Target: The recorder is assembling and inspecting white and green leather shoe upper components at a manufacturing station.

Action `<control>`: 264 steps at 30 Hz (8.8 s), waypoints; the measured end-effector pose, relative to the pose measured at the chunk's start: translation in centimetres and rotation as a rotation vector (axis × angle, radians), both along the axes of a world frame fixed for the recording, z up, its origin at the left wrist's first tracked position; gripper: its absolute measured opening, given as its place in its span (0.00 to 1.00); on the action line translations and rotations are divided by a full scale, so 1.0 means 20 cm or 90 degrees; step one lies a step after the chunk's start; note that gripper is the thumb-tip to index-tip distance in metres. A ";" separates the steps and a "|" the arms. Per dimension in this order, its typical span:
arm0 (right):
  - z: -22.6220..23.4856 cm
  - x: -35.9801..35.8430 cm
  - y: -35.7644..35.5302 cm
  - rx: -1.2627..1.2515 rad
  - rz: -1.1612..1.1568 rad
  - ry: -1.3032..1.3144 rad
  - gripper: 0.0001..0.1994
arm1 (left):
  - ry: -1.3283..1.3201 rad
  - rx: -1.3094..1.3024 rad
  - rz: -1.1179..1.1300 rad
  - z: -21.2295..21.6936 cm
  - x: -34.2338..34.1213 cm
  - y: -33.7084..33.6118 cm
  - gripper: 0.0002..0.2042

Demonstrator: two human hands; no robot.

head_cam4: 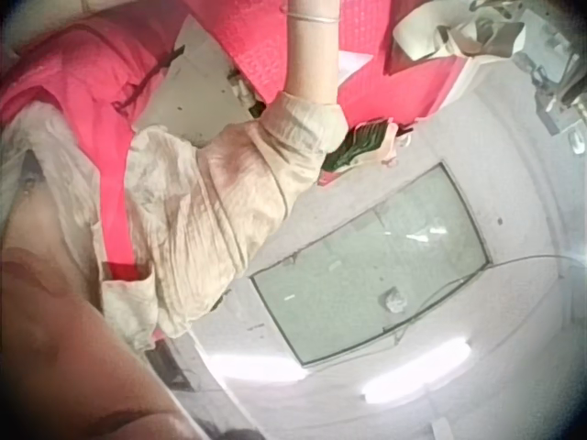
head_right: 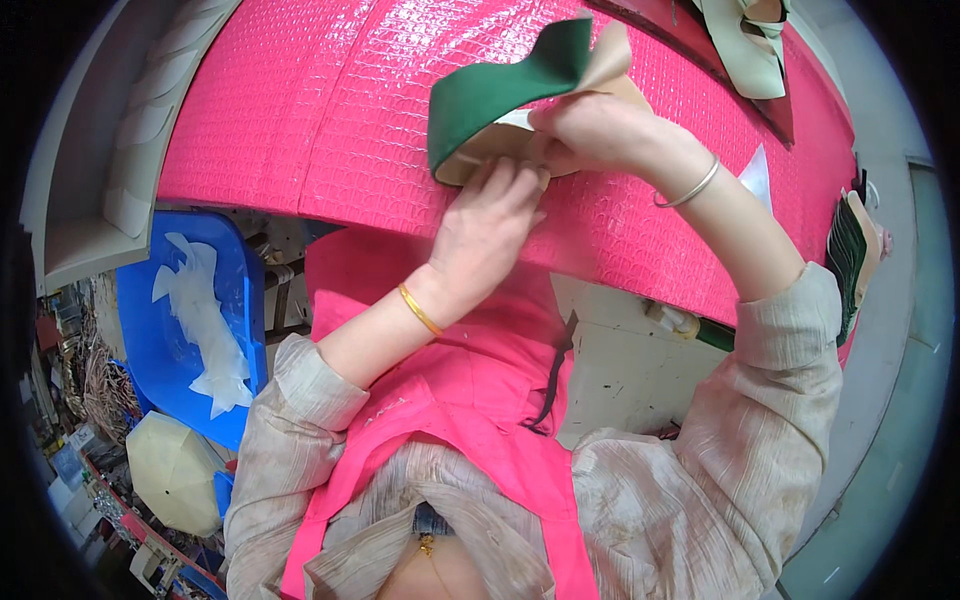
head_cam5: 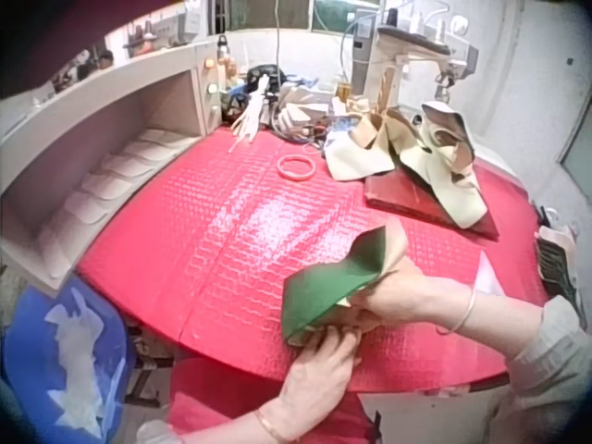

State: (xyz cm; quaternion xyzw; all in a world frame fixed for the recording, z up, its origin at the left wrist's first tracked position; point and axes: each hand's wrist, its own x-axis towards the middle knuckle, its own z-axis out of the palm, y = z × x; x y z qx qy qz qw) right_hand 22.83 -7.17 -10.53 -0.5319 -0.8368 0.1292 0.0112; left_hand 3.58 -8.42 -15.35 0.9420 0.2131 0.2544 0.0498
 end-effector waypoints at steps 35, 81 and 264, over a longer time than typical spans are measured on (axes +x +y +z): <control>0.05 0.17 -0.04 -0.094 -0.124 -0.174 0.12 | 0.039 -0.047 -0.013 -0.01 0.31 -0.04 0.18; 0.26 -0.20 -0.42 -0.028 0.175 -0.617 0.06 | 0.066 0.068 -0.194 0.07 -0.07 -0.02 0.16; 0.06 -0.27 -0.01 0.411 -0.107 0.118 0.06 | -0.073 -0.439 0.114 0.33 -0.02 0.87 0.17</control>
